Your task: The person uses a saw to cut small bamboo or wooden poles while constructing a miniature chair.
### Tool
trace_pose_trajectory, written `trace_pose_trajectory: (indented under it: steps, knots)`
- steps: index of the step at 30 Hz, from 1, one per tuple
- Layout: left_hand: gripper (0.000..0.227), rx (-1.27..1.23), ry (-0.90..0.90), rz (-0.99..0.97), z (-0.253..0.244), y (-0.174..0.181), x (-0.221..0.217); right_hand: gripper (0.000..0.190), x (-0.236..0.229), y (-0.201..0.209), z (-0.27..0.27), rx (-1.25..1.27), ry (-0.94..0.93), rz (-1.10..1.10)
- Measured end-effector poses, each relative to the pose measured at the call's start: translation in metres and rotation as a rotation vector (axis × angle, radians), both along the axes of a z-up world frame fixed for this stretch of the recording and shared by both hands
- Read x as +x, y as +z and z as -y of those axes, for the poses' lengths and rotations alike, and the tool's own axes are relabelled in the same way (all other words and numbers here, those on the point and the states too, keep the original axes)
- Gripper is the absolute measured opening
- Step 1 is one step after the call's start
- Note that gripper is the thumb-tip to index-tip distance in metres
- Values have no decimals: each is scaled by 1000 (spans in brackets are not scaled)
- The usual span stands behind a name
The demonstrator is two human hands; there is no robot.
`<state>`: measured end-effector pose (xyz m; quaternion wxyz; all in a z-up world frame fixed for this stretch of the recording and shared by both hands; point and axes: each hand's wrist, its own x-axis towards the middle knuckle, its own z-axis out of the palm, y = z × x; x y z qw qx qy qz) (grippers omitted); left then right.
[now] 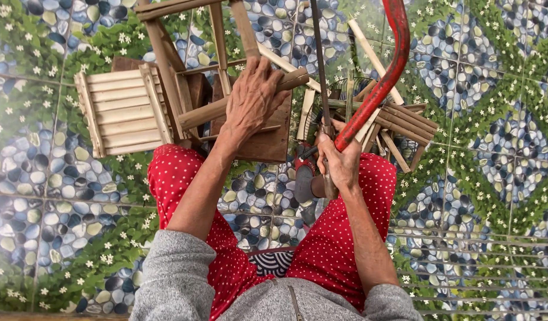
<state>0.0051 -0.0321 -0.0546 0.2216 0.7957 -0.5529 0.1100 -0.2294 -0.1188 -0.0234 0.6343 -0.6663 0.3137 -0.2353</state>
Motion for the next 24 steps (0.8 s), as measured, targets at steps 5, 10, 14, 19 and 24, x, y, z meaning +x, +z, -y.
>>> trace_pose_trajectory:
  steps: [5,10,14,19,24]
  knots:
    - [34,-7,-16,-3,0,8,-1,44,-16,12,-10,30,30,-18]
    - [32,-9,-22,91,-2,16,-4,42,-28,29,-14,21,89,-70]
    - [34,28,-2,119,1,7,-4,43,-32,35,-20,37,114,-105]
    - [39,20,-4,112,1,2,0,44,-36,36,-20,36,77,-127]
    - [35,3,-19,102,0,6,-2,44,-42,48,-22,23,103,-146]
